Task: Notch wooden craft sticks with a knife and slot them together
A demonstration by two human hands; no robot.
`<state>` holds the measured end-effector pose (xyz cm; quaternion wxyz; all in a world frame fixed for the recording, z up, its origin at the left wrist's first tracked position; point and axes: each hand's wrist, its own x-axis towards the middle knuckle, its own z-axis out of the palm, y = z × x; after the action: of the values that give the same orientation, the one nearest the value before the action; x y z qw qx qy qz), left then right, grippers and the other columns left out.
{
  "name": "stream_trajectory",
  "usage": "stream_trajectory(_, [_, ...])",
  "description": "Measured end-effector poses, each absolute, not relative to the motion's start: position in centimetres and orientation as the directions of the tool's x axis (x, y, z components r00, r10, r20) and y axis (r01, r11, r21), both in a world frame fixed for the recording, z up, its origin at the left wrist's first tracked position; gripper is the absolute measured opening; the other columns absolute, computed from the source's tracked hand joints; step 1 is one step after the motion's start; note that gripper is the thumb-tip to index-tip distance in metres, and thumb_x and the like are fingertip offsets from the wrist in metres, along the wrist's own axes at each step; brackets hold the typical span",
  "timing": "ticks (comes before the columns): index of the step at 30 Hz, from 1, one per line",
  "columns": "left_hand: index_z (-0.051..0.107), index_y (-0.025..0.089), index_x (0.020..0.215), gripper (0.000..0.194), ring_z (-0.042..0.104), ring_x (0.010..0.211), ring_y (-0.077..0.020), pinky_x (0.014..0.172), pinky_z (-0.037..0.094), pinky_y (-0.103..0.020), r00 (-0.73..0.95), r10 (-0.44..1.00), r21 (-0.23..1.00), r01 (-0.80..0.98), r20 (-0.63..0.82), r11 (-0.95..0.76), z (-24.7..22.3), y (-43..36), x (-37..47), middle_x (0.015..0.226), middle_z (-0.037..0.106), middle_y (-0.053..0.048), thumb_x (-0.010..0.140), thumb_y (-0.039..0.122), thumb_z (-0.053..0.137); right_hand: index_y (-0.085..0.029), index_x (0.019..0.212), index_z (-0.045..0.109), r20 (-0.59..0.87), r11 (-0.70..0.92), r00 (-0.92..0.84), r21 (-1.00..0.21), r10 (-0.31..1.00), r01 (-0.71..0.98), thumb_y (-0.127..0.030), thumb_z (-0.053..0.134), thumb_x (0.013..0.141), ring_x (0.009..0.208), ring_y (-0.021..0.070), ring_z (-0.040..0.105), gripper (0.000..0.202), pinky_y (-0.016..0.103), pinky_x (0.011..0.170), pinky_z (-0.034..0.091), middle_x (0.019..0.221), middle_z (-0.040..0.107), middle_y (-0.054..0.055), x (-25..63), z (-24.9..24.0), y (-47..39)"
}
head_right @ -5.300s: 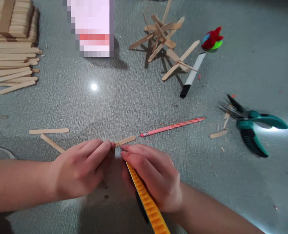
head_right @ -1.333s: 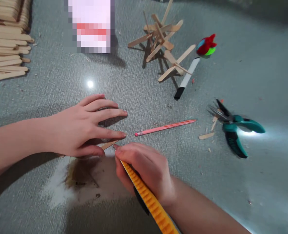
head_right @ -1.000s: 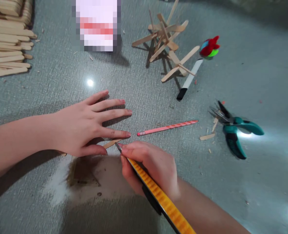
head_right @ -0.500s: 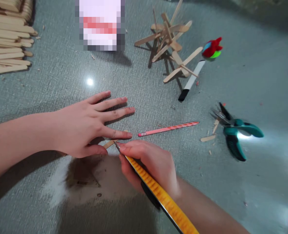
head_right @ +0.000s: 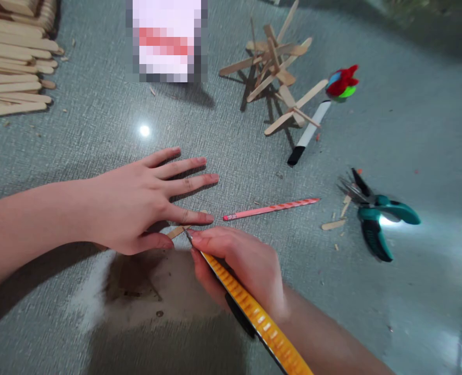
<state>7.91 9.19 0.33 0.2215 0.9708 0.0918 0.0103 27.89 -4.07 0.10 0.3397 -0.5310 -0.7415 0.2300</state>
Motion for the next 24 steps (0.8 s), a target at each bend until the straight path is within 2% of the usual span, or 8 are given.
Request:
stream_trajectory(7, [0.056,0.039,0.14,0.059,0.024,0.152,-0.0359,0.123,0.014,-0.059,0.982,0.188,0.445,0.165,0.007,-0.88,0.2,9.2,7.9,0.163,0.033,-0.001,0.082,0.048,0.067,-0.032,0.099,0.06,0.266,0.336,-0.207,-0.703,0.942,0.627,-0.01,0.064,0.083,0.068,0.0243,0.077,0.027,0.036,0.063,0.068,0.083,0.078,0.0,27.7,0.4,-3.8])
stream_trajectory(14, [0.055,0.039,0.14,0.059,0.023,0.152,-0.0361,0.123,0.013,-0.06,0.984,0.175,0.438,0.158,-0.001,-0.885,0.1,9.3,7.8,0.163,0.032,-0.003,0.083,0.05,0.066,-0.028,0.099,0.06,0.254,0.336,-0.221,-0.723,0.942,0.603,-0.007,0.062,0.084,0.069,0.0197,0.076,0.026,0.031,0.069,0.067,0.083,0.077,0.0,27.6,0.7,-3.9])
stream_trajectory(20, [0.057,0.038,0.139,0.06,0.026,0.151,-0.0381,0.122,0.016,-0.062,0.986,0.166,0.433,0.138,0.025,-0.89,0.1,9.5,7.8,0.162,0.035,-0.003,0.082,0.05,0.067,-0.029,0.099,0.06,0.235,0.365,-0.286,-0.706,0.929,0.606,-0.009,0.062,0.084,0.07,0.0184,0.074,0.024,0.03,0.068,0.065,0.082,0.075,-0.002,27.5,1.3,-3.6])
stream_trajectory(24, [0.058,0.039,0.138,0.06,0.027,0.151,-0.0388,0.121,0.015,-0.062,0.986,0.166,0.429,0.141,0.02,-0.892,0.1,9.5,7.8,0.162,0.036,-0.003,0.081,0.051,0.068,-0.032,0.097,0.059,0.231,0.361,-0.281,-0.689,0.931,0.628,-0.011,0.061,0.085,0.066,0.0189,0.073,0.024,0.031,0.062,0.063,0.078,0.074,-0.003,27.3,1.5,-3.6])
